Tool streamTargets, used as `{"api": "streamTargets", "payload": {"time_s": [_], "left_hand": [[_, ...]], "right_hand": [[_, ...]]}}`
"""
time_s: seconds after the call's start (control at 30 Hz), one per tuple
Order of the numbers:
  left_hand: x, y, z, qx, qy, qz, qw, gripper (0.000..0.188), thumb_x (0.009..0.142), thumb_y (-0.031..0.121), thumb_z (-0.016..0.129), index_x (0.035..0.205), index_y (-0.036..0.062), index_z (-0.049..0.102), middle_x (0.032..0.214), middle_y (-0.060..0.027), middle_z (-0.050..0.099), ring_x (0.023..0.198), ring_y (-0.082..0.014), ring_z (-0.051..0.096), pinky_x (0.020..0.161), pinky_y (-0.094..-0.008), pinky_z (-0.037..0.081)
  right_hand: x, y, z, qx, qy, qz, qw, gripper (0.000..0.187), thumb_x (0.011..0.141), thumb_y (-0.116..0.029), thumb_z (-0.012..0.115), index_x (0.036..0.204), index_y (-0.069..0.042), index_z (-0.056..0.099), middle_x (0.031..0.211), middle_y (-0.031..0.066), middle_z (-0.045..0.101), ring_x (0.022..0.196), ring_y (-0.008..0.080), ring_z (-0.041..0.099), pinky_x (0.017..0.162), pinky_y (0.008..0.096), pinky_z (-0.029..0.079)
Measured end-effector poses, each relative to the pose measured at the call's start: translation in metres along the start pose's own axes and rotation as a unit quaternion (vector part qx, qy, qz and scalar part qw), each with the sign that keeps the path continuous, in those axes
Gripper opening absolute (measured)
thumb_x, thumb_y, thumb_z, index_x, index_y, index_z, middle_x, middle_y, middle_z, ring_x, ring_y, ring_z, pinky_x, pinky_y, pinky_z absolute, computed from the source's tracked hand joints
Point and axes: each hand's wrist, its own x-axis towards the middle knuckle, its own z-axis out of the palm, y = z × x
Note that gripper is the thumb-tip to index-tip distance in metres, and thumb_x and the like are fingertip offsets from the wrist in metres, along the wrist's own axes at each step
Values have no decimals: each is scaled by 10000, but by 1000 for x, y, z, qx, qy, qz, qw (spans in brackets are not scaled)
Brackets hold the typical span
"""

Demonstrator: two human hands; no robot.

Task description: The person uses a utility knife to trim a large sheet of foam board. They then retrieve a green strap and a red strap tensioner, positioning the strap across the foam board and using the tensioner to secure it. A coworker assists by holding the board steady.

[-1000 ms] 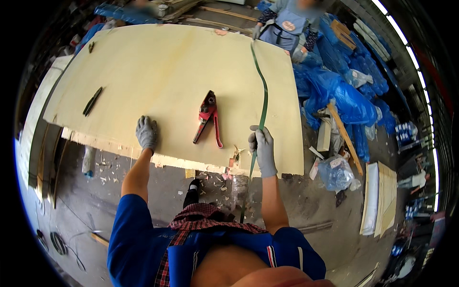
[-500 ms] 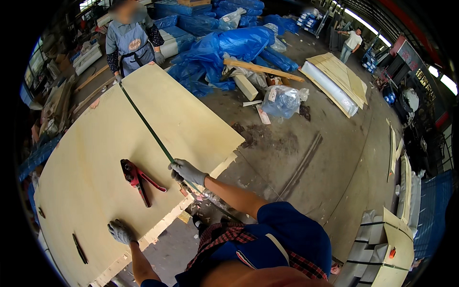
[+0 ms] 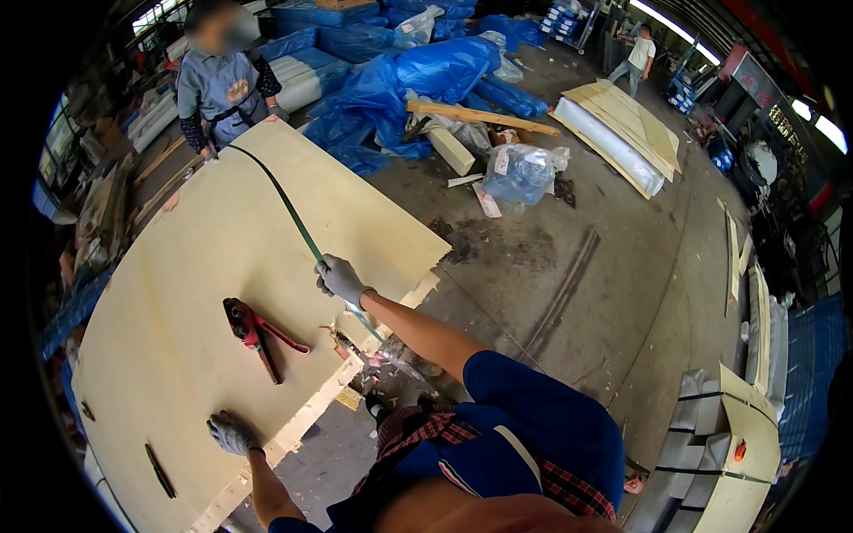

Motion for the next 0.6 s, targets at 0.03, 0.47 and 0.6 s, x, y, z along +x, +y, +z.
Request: {"api": "streamTargets", "payload": {"time_s": [0.03,0.47,0.6], "left_hand": [[0,0,-1,-7,-6,-3,1000,479,966,403,486,1264,33,546,1321,-161,515,1183,-342,500,953,-428,434],[-1,1,-3,-11,8,-2,1000,471,960,381,517,1275,31,527,1321,-154,510,1196,-335,488,954,-427,430],[1,-3,2,-1,5,-4,1000,466,963,383,508,1270,33,532,1314,-157,514,1192,-337,489,950,-425,431]], "right_hand": [[2,0,4,-22,10,-15,1000,167,967,-149,419,875,-52,519,616,60,582,496,140,566,447,290,450],[28,83,15,-357,169,-242,886,161,934,-262,523,900,-108,495,625,172,614,579,396,607,516,520,471],[25,81,16,-362,174,-251,881,174,933,-280,525,907,-110,499,630,171,616,582,394,610,515,519,472]]}}
